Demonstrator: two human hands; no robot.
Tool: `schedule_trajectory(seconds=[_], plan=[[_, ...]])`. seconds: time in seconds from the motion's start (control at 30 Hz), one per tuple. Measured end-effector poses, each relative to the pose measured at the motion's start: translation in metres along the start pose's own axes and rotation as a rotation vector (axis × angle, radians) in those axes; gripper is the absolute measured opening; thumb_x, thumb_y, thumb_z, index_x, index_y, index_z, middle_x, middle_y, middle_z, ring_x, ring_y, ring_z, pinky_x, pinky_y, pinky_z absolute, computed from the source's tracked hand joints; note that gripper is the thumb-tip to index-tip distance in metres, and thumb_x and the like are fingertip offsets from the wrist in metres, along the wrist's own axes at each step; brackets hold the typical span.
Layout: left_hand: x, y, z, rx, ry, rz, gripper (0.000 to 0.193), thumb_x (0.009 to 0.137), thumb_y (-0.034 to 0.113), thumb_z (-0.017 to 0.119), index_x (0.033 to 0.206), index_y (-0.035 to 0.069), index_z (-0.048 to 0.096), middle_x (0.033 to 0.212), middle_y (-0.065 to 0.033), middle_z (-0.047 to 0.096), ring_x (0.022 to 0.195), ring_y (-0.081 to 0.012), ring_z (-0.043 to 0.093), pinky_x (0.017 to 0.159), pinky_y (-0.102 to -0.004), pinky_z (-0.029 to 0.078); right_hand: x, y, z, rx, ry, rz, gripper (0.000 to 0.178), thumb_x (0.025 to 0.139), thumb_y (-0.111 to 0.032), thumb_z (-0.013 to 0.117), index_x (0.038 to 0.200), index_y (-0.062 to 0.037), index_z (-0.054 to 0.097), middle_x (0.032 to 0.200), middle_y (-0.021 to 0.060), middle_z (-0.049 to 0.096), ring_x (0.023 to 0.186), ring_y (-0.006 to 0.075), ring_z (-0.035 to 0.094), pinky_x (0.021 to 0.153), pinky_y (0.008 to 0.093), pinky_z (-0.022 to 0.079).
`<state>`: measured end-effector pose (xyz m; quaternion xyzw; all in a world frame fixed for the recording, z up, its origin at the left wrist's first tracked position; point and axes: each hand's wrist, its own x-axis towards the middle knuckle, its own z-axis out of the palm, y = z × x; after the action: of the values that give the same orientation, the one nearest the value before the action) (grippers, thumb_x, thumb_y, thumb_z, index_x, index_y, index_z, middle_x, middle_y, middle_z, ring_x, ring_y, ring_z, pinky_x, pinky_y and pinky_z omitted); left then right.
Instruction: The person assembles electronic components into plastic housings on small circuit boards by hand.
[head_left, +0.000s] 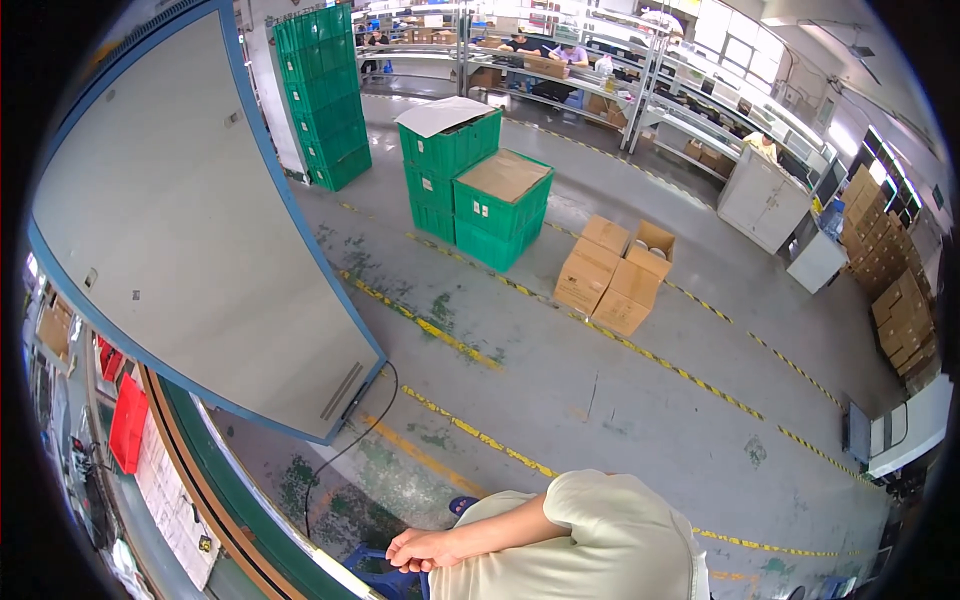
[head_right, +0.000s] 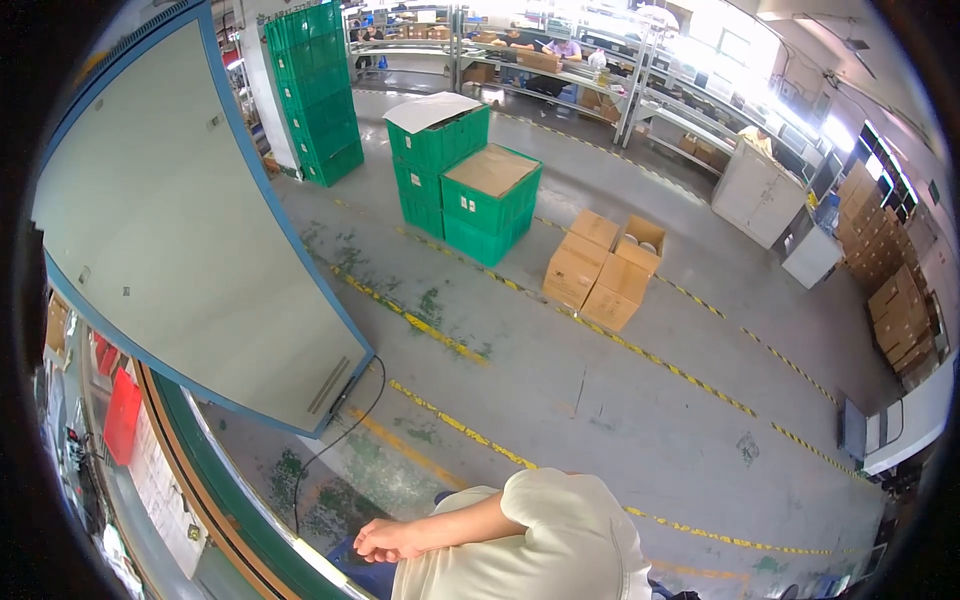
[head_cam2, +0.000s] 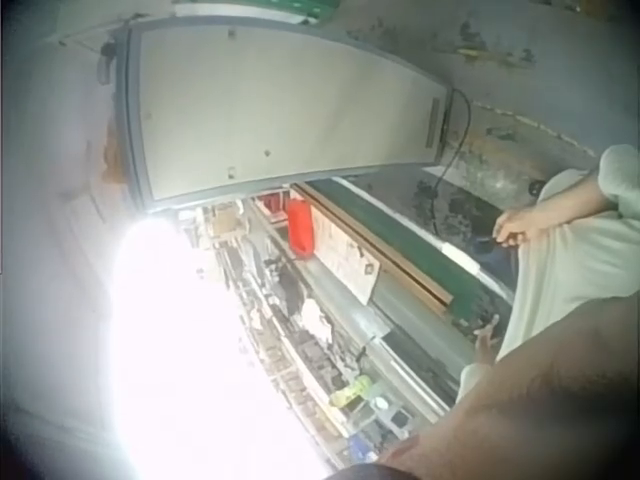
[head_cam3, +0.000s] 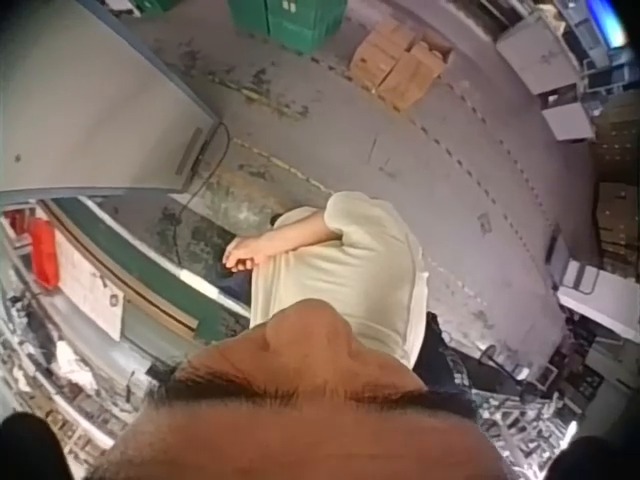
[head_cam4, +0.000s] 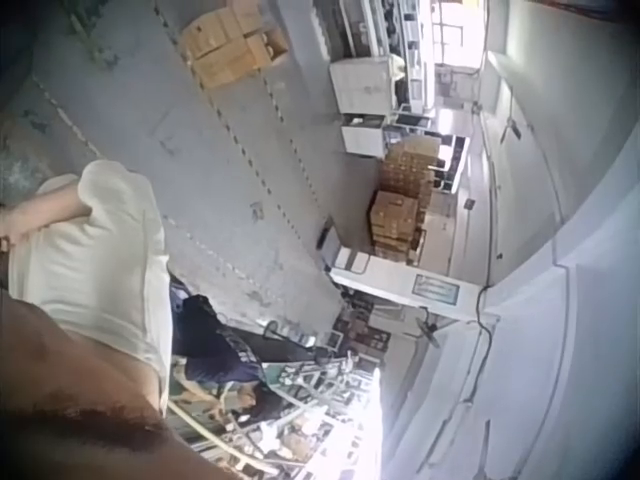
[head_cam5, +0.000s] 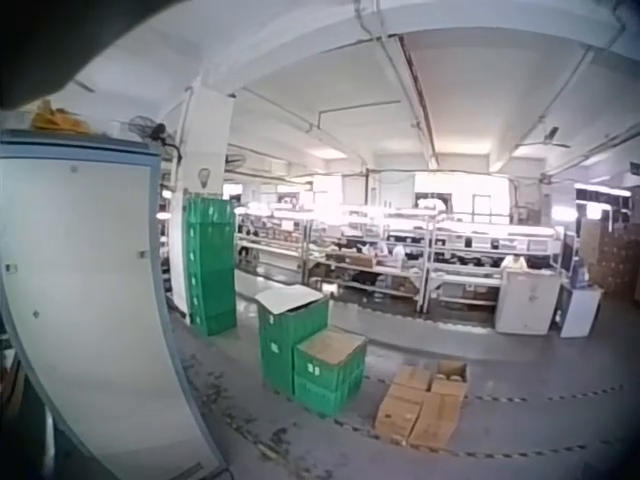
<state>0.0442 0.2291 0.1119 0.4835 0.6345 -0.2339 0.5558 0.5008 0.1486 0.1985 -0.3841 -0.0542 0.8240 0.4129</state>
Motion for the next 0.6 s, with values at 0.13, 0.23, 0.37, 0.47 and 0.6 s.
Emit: schedule_trajectory(seconds=[0.13, 0.23, 0.37, 0.47, 0.6], plan=[[-0.003, -0.003, -0.002, -0.016, -0.008, 0.01, 0.125, 0.068, 0.073, 0.084, 0.152, -0.006, 0.036, 0.154, -0.0174, 0.043, 0.139, -0.0324, 0.041, 0.114, -0.0468, 0.04, 0.0, -0.001, -0.001, -0.004, -0.009, 0.011, 0.019, 0.095, -0.012, 0.067, 0.112, -0.0093, 0.059, 0.08, 0.0009, 0.061, 0.056, 0.0048, 0.049, 0.042, 0.0203, 0.031], [-0.001, -0.005, -0.004, -0.03, -0.029, 0.009, 0.125, 0.068, 0.073, 0.084, 0.153, -0.006, 0.035, 0.155, -0.0176, 0.042, 0.14, -0.0326, 0.04, 0.114, -0.047, 0.04, 0.001, -0.004, -0.002, -0.004, 0.003, 0.024, 0.02, 0.095, -0.013, 0.067, 0.113, -0.0092, 0.059, 0.081, 0.0009, 0.061, 0.057, 0.0047, 0.049, 0.042, 0.0202, 0.031], [-0.007, -0.011, -0.006, -0.051, -0.033, 0.017, 0.126, 0.068, 0.072, 0.085, 0.153, -0.006, 0.034, 0.155, -0.0178, 0.041, 0.14, -0.033, 0.039, 0.114, -0.0473, 0.039, -0.001, -0.002, -0.003, -0.014, 0.003, 0.017, 0.021, 0.095, -0.013, 0.067, 0.114, -0.0092, 0.059, 0.082, 0.0009, 0.061, 0.057, 0.0046, 0.049, 0.043, 0.0201, 0.031], [-0.01, -0.016, -0.007, -0.067, -0.04, 0.021, 0.126, 0.068, 0.072, 0.085, 0.154, -0.006, 0.033, 0.156, -0.018, 0.04, 0.141, -0.0332, 0.039, 0.115, -0.0475, 0.039, -0.001, -0.002, -0.002, -0.013, -0.002, 0.017, 0.021, 0.095, -0.013, 0.067, 0.115, -0.0092, 0.059, 0.083, 0.001, 0.062, 0.058, 0.0046, 0.049, 0.043, 0.02, 0.031], [-0.014, -0.025, -0.008, -0.092, -0.049, 0.023, 0.127, 0.068, 0.072, 0.085, 0.154, -0.005, 0.032, 0.157, -0.0182, 0.039, 0.142, -0.0335, 0.038, 0.115, -0.0478, 0.039, -0.001, -0.004, 0.001, -0.027, 0.01, 0.034, 0.022, 0.095, -0.013, 0.067, 0.116, -0.009, 0.059, 0.083, 0.0014, 0.062, 0.058, 0.0048, 0.05, 0.043, 0.02, 0.031]])
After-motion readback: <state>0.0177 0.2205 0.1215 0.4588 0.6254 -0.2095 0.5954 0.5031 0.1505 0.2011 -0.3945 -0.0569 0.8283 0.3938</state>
